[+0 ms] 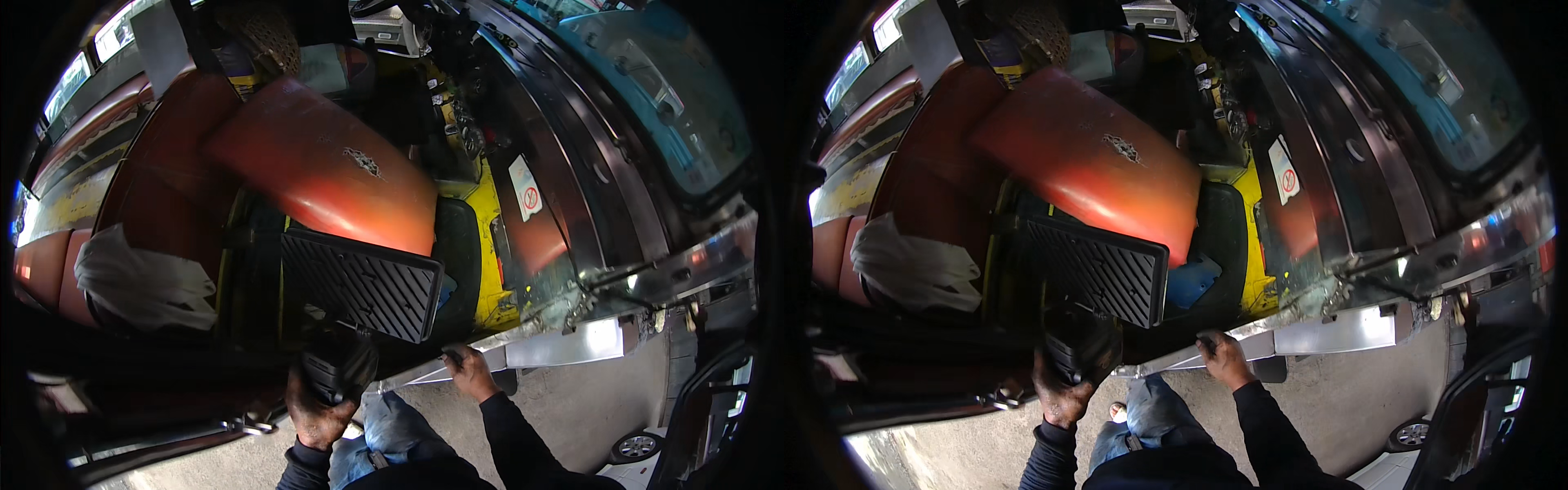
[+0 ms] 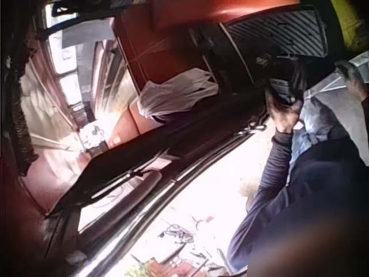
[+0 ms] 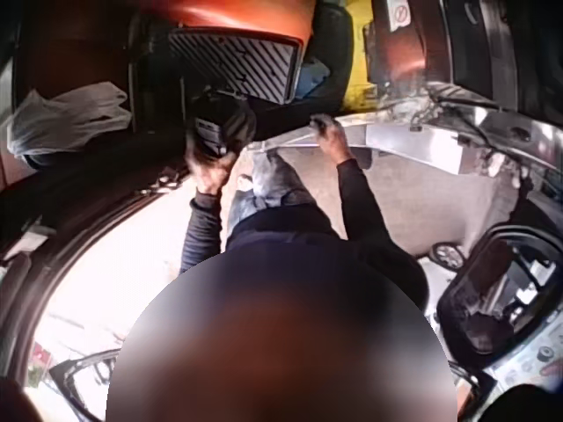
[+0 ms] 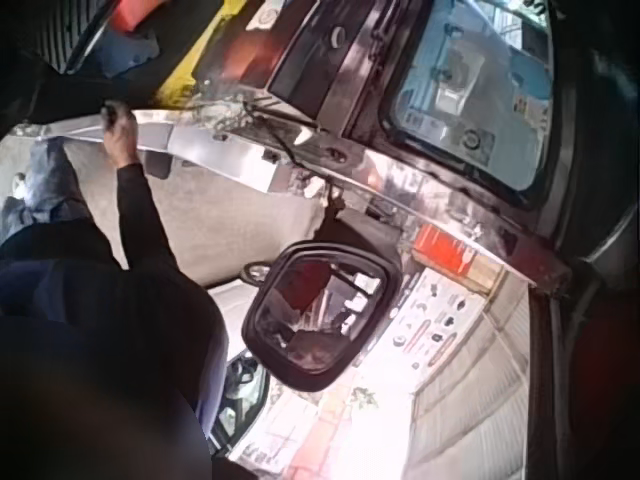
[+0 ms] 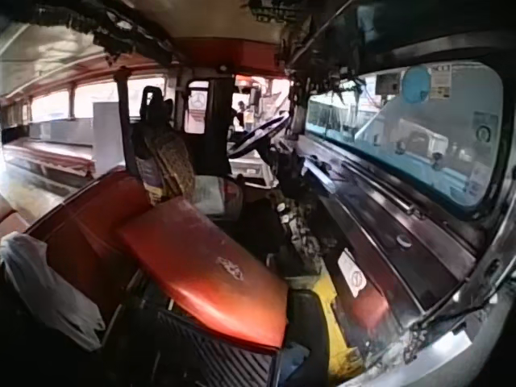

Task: The person works on a vehicle with its hood open, handling a black plastic floor mat and a flashlight. They move between the engine bay and the interior, placing the mat inside the vehicle and using the flashlight to illuminate the engine compartment.

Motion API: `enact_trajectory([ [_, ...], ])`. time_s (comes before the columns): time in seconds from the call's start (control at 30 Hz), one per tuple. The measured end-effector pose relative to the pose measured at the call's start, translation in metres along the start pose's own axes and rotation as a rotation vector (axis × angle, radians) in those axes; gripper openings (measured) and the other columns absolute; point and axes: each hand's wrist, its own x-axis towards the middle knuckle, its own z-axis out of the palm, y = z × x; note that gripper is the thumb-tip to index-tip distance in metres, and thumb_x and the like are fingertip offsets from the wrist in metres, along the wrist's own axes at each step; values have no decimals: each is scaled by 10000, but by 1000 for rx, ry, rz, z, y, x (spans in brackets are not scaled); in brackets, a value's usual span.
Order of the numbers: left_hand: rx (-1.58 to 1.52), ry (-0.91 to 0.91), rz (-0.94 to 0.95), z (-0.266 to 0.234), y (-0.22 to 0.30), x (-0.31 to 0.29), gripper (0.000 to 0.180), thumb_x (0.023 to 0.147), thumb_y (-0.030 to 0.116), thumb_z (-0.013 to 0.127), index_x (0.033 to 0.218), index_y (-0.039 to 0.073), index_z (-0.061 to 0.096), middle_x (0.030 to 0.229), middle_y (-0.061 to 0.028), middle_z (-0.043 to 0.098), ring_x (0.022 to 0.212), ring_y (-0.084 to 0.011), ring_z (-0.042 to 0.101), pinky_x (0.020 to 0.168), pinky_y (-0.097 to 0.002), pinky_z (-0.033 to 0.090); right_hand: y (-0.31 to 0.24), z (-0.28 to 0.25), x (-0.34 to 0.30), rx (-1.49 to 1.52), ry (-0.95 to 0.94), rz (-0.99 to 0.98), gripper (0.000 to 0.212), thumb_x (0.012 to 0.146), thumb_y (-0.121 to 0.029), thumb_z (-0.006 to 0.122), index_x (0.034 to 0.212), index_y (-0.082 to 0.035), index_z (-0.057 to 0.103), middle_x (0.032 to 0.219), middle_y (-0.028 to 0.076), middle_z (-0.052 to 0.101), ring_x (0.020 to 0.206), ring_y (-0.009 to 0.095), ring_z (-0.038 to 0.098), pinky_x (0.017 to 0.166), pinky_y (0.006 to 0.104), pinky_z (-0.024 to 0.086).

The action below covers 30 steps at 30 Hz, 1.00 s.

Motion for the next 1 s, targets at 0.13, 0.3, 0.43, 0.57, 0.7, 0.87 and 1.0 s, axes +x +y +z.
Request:
enact_trajectory([
  [0.13,-99,-143,-301,10,-30,57,782,672,253,892,1349,3,590,1226,-161,710,1088,-285,716,980,-403,582,4,20,123,-134,201,-102,170,970,-150,726,1074,-17,745,1008,221,768,949,436,746,842,486,595],
  [0.3,-329,-280,-582,11,-90,104,763,803,430,789,1429,56,566,1382,-162,663,1220,-314,681,985,-459,593,44,27,232,-110,207,79,199,937,-149,745,1069,0,759,1035,240,774,974,451,747,862,472,597],
  [0.43,-607,-213,-861,30,-114,106,803,852,561,726,1482,94,555,1454,-167,620,1300,-341,634,1006,-502,581,67,22,272,-191,195,267,206,950,-176,735,1065,-7,761,1024,252,775,999,452,750,871,482,603],
  [0.57,-60,-232,-496,37,-129,113,841,800,511,784,1488,85,554,1436,-185,627,1289,-360,638,1019,-511,571,102,10,302,-336,112,341,226,970,-176,721,1128,-21,768,1097,229,783,1072,399,753,935,435,587],
  [0.7,163,-239,-402,28,-138,115,887,749,461,841,1495,76,553,1418,-202,635,1279,-379,642,1033,-519,561,155,-3,340,-399,66,440,216,972,-166,707,1130,-25,752,1105,195,785,1047,370,747,943,415,577],
  [0.87,282,-257,-371,17,-146,103,954,686,398,913,1503,65,551,1396,-225,644,1265,-403,647,1050,-529,549,200,-6,388,-449,50,506,215,972,-208,658,1093,-53,746,1115,189,767,1084,372,709,976,435,542],
  [1.0,325,-269,-355,4,-152,92,1014,634,348,971,1509,56,550,1379,-242,651,1254,-421,650,1063,-537,539,213,-17,423,-488,45,400,183,949,-168,634,1042,-43,729,1041,164,766,1008,344,708,916,424,545],
])
